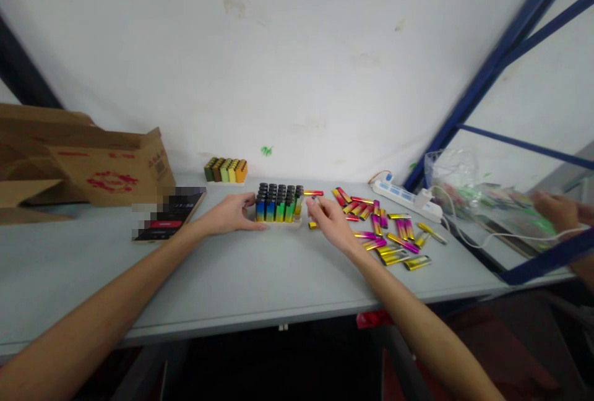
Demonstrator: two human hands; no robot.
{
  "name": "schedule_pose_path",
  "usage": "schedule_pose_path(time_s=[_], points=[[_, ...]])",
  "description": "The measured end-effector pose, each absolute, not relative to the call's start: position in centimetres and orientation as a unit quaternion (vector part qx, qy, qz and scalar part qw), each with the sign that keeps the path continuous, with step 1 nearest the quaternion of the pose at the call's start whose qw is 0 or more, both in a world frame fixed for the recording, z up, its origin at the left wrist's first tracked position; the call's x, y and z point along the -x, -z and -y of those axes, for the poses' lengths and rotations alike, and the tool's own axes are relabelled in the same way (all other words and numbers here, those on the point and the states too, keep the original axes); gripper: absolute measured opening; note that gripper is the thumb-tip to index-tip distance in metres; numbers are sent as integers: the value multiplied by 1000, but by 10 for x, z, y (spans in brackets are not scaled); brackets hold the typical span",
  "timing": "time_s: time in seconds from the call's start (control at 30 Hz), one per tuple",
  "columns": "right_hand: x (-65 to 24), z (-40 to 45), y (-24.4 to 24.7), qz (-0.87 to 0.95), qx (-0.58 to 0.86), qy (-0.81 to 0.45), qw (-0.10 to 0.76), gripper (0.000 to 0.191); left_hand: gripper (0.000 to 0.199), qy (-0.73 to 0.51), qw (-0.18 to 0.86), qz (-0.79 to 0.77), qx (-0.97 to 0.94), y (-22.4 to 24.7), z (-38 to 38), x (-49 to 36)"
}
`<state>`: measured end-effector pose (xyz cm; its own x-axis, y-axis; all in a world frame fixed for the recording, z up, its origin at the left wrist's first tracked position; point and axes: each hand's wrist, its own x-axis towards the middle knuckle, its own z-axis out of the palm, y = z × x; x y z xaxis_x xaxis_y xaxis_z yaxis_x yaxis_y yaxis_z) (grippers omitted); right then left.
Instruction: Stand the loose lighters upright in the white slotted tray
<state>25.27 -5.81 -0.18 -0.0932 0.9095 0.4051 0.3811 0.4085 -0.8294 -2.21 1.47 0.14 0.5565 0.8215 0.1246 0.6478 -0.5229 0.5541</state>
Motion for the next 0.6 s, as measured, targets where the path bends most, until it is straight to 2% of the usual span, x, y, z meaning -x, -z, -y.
schedule_pose_path(time_s=[0.13, 0.33, 0.6], points=[[-251, 58, 8, 680, 533, -163, 476, 55, 72, -199, 237, -430, -848, -2, -15, 22], [-250, 57, 12, 681, 525, -169, 482, 43, 65, -206, 241, -438, -841, -3, -14, 20], [-250, 57, 10, 683, 510, -181, 490, 45, 67, -200, 251, -435, -841, -3, -13, 20]])
